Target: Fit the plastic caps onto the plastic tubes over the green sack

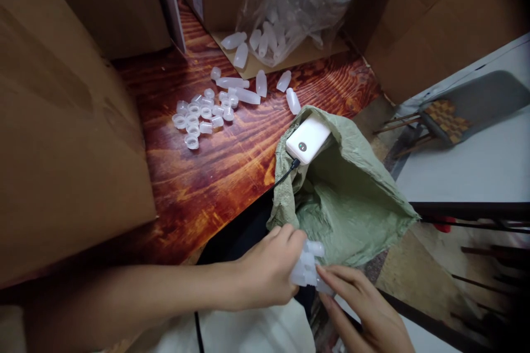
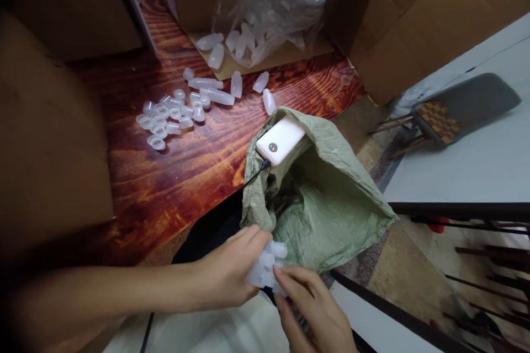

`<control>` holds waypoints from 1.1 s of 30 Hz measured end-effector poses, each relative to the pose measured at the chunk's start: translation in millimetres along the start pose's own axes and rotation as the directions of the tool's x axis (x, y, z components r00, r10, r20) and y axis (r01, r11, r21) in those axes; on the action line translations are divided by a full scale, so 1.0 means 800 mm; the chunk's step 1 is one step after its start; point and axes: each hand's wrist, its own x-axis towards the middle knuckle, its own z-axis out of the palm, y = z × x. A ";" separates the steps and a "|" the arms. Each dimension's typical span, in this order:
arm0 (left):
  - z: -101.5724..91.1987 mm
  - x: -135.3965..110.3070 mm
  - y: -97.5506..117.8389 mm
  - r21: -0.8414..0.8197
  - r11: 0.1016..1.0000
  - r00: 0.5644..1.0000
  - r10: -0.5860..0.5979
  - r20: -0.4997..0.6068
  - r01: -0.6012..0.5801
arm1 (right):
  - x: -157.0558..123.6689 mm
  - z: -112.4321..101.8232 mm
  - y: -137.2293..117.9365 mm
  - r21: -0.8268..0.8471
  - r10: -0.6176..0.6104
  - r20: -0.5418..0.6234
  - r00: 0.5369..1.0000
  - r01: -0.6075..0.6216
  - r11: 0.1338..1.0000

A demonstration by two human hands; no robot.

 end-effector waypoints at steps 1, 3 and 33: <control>0.000 0.000 0.000 -0.005 1.000 1.000 -0.002 0.005 0.002 | 0.001 0.001 0.000 0.012 0.007 -0.002 1.000 -0.007 1.000; 0.001 0.001 -0.001 -0.013 1.000 1.000 -0.006 0.015 0.006 | 0.002 0.003 0.000 0.032 0.022 -0.011 1.000 -0.022 0.999; 0.001 0.001 -0.003 0.085 0.993 0.996 0.073 0.056 -0.077 | 0.006 0.006 0.001 0.142 0.222 0.067 0.973 -0.229 0.963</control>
